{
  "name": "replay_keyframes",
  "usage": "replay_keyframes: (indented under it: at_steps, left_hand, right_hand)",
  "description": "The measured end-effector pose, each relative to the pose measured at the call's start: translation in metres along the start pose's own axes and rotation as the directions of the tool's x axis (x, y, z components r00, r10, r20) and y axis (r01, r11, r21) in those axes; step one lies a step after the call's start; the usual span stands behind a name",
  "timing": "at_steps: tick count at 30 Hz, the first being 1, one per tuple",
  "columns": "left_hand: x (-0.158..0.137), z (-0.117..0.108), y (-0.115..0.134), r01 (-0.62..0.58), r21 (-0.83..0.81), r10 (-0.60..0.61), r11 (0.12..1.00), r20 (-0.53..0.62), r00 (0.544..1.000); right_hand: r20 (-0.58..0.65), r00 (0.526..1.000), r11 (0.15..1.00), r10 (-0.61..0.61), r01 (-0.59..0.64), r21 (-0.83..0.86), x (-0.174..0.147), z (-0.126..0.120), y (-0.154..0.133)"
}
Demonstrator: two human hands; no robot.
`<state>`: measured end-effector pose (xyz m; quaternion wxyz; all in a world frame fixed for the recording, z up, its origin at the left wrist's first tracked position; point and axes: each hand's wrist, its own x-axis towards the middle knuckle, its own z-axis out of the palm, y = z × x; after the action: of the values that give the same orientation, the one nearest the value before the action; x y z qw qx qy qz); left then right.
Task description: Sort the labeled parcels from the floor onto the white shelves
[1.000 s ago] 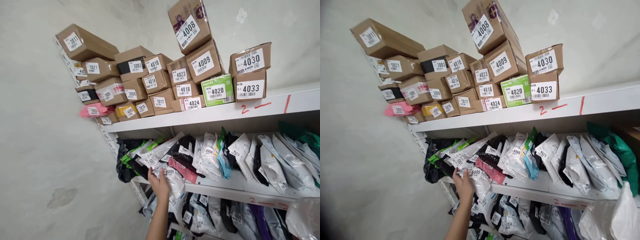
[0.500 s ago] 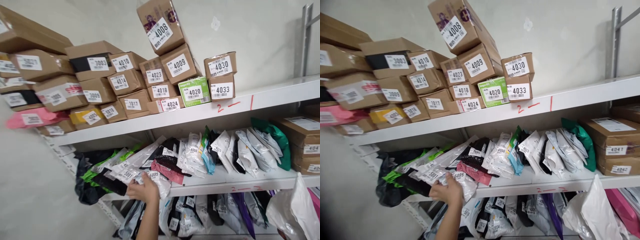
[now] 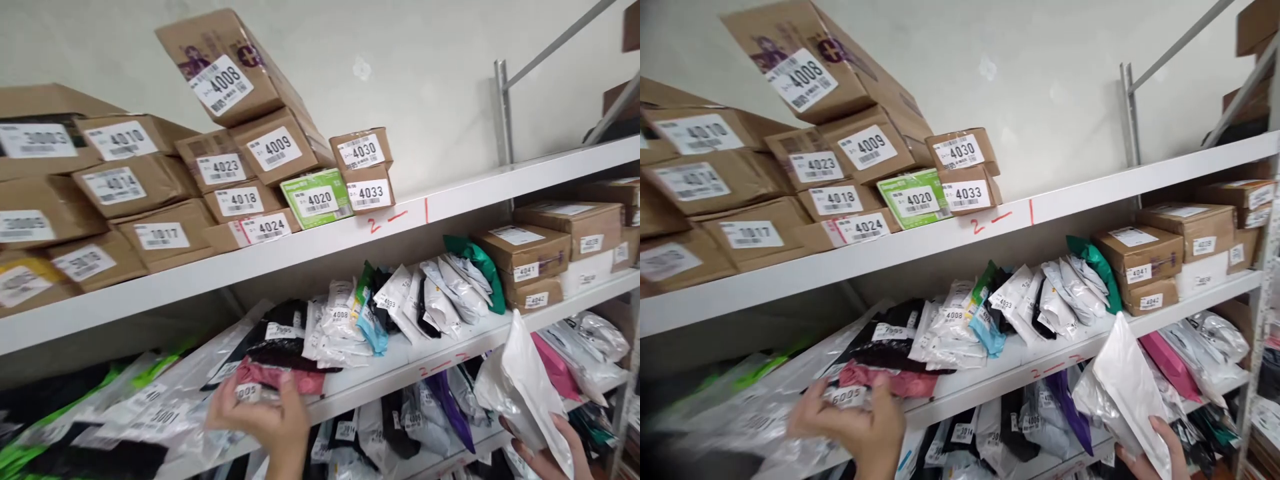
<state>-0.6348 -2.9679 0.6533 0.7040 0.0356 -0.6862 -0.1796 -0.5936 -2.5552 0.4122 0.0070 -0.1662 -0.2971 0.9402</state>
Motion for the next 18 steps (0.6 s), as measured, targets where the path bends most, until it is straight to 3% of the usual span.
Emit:
replay_keyframes:
  at_steps: [1,3,5,7,9,10,12,15,16,18]
  left_hand:
    - [0.003,0.007,0.029,-0.125,-0.082,0.134,0.989,0.106,0.985]
    - [0.011,0.029,0.087,-0.297,-0.277,0.375,0.914,0.297,0.878]
    - [0.015,0.058,0.142,-0.386,-0.494,0.604,0.779,0.426,0.673]
    - [0.017,0.093,0.189,-0.368,-0.622,0.720,0.691,0.549,0.424]
    - [0.016,0.129,0.226,-0.311,-0.619,0.687,0.721,0.695,0.211]
    - [0.016,0.146,0.241,-0.290,-0.582,0.635,0.760,0.759,0.140]
    - [0.017,0.175,0.264,-0.268,-0.510,0.540,0.818,0.840,0.050]
    - [0.018,0.203,0.275,-0.257,-0.474,0.481,0.842,0.876,-0.038]
    - [0.017,0.208,0.274,-0.265,-0.472,0.478,0.841,0.877,-0.045]
    - [0.013,0.213,0.266,-0.286,-0.500,0.524,0.817,0.851,0.011]
  right_hand:
    - [-0.010,1.000,1.000,-0.007,0.007,0.018,-0.001,0.001,-0.008]
    - [-0.021,0.999,0.997,-0.025,0.027,0.073,-0.005,0.006,-0.028]
    - [-0.020,0.998,0.984,-0.058,0.061,0.169,-0.010,0.017,-0.049]
    - [-0.038,0.993,0.955,-0.115,0.121,0.270,-0.018,0.026,-0.067]
    - [-0.090,0.981,0.923,-0.172,0.192,0.333,-0.028,0.030,-0.079]
    - [-0.125,0.974,0.909,-0.189,0.222,0.353,-0.034,0.028,-0.083]
    - [-0.207,0.957,0.887,-0.203,0.269,0.375,-0.046,0.020,-0.086]
    - [-0.308,0.926,0.880,-0.219,0.324,0.348,-0.059,-0.002,-0.085]
    - [-0.327,0.917,0.886,-0.227,0.334,0.321,-0.061,-0.009,-0.084]
    - [-0.350,0.908,0.904,-0.231,0.333,0.268,-0.064,-0.022,-0.083]
